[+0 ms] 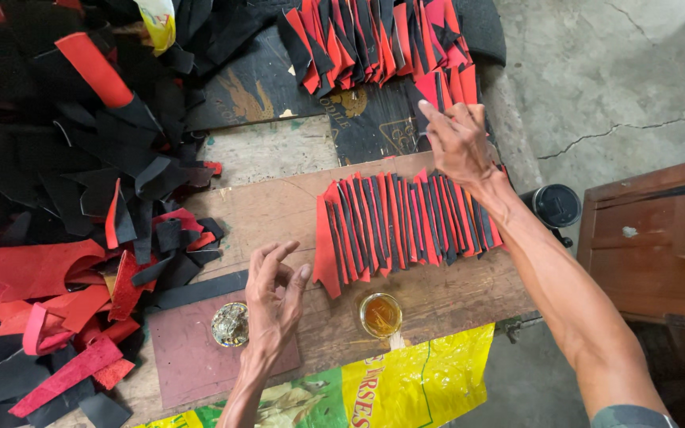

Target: The person repeatedly picks up red and black fabric strips, applies a liquid adhesive from a small glass container to the edges, and joins them together. The finished pieces are stacked on the table.

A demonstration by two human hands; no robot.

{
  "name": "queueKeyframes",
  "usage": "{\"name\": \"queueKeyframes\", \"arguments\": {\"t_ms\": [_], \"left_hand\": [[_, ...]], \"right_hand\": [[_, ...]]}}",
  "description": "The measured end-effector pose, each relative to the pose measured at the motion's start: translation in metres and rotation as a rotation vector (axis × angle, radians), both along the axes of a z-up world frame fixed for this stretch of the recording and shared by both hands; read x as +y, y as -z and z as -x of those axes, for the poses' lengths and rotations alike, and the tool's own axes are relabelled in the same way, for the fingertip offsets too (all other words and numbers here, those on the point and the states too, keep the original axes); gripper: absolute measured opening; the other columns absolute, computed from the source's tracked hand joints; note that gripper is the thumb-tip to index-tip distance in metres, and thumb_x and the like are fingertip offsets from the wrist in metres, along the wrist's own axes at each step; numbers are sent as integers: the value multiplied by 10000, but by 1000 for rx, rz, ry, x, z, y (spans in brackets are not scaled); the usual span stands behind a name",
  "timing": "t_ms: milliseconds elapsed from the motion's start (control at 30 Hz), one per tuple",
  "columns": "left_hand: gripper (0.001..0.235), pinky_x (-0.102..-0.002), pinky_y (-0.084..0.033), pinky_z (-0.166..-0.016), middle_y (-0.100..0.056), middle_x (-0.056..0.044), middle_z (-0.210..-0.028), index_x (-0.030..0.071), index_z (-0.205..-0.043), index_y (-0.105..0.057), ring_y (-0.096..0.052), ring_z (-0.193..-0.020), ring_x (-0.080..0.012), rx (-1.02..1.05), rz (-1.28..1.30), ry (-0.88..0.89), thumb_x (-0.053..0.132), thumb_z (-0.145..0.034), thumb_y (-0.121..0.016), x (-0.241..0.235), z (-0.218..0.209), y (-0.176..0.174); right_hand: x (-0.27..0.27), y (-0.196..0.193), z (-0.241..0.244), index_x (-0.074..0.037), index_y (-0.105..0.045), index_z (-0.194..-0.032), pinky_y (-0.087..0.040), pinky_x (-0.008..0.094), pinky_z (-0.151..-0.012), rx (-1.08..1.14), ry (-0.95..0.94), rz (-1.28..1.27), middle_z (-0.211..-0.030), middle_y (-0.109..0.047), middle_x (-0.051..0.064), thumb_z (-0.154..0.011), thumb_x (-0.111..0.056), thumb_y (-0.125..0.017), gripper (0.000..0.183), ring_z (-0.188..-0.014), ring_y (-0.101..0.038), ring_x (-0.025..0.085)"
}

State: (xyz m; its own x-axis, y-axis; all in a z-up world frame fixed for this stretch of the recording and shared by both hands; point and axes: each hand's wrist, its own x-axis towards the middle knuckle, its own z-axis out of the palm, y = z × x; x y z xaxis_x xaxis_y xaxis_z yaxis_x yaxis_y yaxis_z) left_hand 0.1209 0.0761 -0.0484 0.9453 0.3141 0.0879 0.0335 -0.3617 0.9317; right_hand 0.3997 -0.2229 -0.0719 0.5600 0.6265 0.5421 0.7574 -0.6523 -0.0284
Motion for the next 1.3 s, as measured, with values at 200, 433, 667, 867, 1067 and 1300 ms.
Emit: {"name": "queueKeyframes", "arguments": {"t_ms": [200, 433, 667, 867, 1067, 1300], "left_hand": [[298, -285, -605, -706, -650, -91, -1231, 38, -1192, -676, -673, -822, -116, -38, 258, 6, 140, -915, -723, -21, 11, -17], [220, -282, -606, -876, -622, -114, -1287, 60, -1052, -533, -699, -1028, -119, -29, 992, 119, 94, -914, -701, -68, 19, -20], [266, -254, -575, -759, -722, -93, -1021, -17, -1148, -642, -659, -841, -102, -64, 785, 14, -52, -906, -748, -63, 62, -10], [357, -225, -564, -736, -696, -31, -954, -20, -1223, -625, -653, -830, -76, 38, 615, -30, -43, -880, -719, -38, 108, -17], [395, -258, -527, -918, -611, -40, -1162, -45, -1263, -614, -642, -1036, -113, 10, 576, 10, -75, -872, -665, -36, 136, -17], [428, -276, -536, -953, -620, -50, -1204, -46, -1295, -579, -649, -1074, -127, 0, 711, 31, -70, -876, -662, -33, 146, -11]], "right_hand": [[4, -53, 58, 6, -552, -1400, -366, 412, -962, -197, -13, -351, -1014, -747, 5, -955, 52, -803, 513, -968, -593, 193], [36, -79, 248, -174, -682, -1004, -384, 392, -809, -162, -36, -458, -901, -542, 46, -776, -14, -857, 329, -838, -505, 251], [54, -78, 324, -73, -699, -1088, -425, 418, -907, 82, -188, -400, -1138, -642, -5, -827, -8, -834, 301, -1062, -594, 192], [32, -95, 311, -126, -766, -995, -354, 466, -1083, 435, 5, -206, -1361, -614, 108, -699, 56, -639, 370, -1296, -470, 336], [42, -98, 298, -97, -775, -1055, -228, 514, -1132, 548, -41, 16, -1528, -442, 148, -635, 44, -644, 463, -1412, -339, 359], [59, -95, 277, -67, -760, -1033, -137, 606, -1087, 666, -87, 266, -1625, -188, 207, -468, -71, -842, 571, -1427, -143, 438]]}}
